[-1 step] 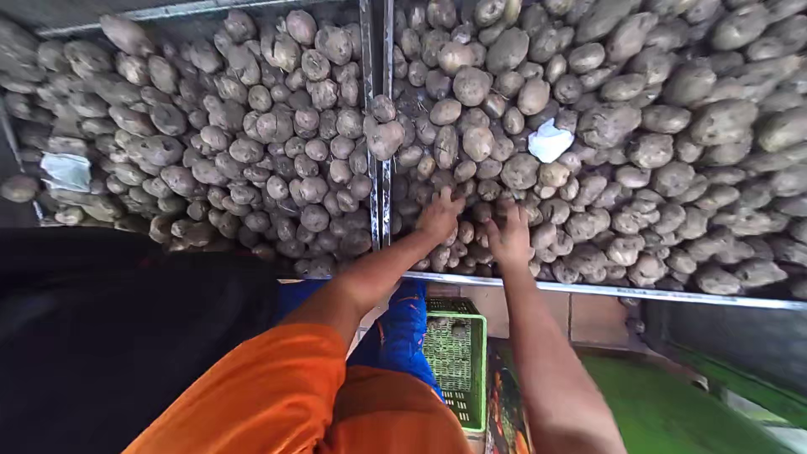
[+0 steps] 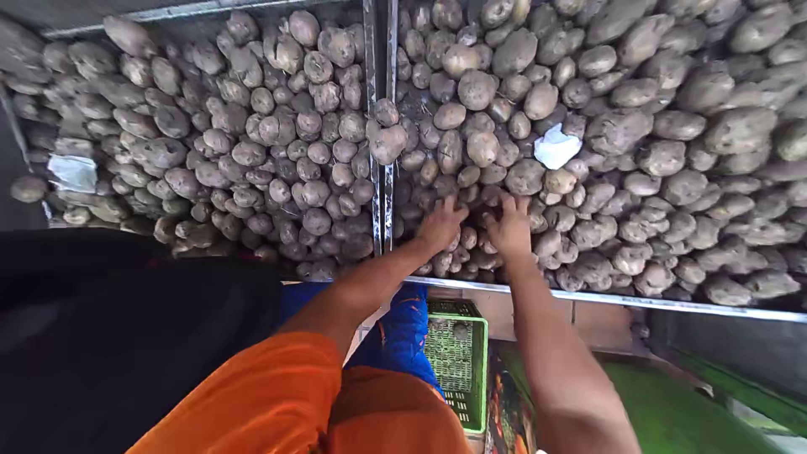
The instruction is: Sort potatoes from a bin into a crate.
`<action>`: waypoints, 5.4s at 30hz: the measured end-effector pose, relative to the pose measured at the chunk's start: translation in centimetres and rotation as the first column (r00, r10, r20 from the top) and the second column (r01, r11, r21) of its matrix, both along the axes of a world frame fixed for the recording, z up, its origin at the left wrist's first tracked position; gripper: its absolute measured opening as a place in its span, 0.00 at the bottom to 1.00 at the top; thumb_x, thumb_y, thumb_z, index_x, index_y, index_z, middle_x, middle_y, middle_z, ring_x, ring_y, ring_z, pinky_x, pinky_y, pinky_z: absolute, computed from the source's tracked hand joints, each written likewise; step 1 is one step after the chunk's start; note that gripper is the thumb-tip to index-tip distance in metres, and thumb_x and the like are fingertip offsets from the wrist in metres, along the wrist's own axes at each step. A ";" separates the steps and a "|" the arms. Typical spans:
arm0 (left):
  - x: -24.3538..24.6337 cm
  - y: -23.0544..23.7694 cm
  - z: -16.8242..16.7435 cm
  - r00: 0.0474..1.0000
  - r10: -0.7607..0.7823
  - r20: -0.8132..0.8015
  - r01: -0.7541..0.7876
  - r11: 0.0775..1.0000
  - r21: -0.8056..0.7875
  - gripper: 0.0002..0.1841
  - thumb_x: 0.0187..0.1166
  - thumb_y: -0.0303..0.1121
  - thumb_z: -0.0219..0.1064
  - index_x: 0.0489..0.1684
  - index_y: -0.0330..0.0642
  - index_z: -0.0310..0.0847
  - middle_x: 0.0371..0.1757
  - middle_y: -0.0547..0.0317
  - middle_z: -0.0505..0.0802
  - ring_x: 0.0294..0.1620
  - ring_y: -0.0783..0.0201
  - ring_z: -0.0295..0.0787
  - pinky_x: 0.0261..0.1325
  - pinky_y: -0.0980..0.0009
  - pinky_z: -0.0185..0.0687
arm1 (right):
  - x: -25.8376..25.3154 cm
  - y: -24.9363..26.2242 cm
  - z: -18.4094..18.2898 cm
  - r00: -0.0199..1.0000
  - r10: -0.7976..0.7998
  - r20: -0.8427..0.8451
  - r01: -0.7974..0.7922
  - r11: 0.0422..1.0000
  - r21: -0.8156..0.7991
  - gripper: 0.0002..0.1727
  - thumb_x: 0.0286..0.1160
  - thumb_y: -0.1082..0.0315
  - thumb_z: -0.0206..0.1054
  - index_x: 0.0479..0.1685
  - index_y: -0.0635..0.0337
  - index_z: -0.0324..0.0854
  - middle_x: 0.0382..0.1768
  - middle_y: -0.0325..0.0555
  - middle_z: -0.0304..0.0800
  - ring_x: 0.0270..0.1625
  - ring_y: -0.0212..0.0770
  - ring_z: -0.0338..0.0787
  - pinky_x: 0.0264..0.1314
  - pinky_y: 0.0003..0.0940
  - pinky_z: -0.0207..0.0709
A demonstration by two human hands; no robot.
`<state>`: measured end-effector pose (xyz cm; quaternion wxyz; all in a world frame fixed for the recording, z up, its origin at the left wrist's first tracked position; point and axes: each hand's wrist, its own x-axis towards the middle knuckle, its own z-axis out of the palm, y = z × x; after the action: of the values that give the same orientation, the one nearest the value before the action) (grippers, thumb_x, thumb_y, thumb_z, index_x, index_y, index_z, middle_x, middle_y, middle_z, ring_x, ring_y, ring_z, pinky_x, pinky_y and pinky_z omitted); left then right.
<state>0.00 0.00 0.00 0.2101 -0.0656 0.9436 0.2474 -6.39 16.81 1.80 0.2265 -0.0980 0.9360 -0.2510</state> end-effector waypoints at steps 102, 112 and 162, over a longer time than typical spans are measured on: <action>-4.9 12.6 -0.4 0.901 0.095 0.423 -0.260 0.899 0.352 0.46 0.60 0.50 0.84 0.84 0.49 0.68 0.77 0.44 0.82 0.69 0.46 0.86 0.70 0.41 0.83 | -10.1 28.6 1.3 0.798 -0.211 0.565 0.563 0.594 -0.574 0.36 0.56 0.61 0.73 0.74 0.45 0.76 0.63 0.39 0.86 0.58 0.37 0.88 0.54 0.41 0.87; -0.8 24.7 7.0 0.615 0.350 0.706 -0.754 -0.001 0.657 0.27 0.76 0.44 0.67 0.72 0.40 0.73 0.46 0.57 0.92 0.42 0.65 0.91 0.50 0.62 0.91 | -5.3 30.3 2.3 0.832 0.381 0.404 -0.459 0.881 0.113 0.34 0.69 0.52 0.71 0.79 0.48 0.76 0.82 0.53 0.74 0.64 0.62 0.89 0.58 0.66 0.84; 34.5 47.5 -7.0 -0.222 0.539 0.813 -0.372 -0.817 0.440 0.34 0.84 0.67 0.44 0.61 0.45 0.76 0.43 0.52 0.92 0.37 0.59 0.90 0.39 0.61 0.90 | 17.2 33.5 -6.1 0.125 0.160 0.979 -0.303 0.946 -0.116 0.31 0.83 0.49 0.65 0.83 0.48 0.69 0.71 0.57 0.82 0.66 0.56 0.87 0.62 0.59 0.84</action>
<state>34.50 47.54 -7.00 -0.1662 -0.6188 0.1046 0.7606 10.82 50.31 -4.28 0.8155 -0.0441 0.5534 -0.1637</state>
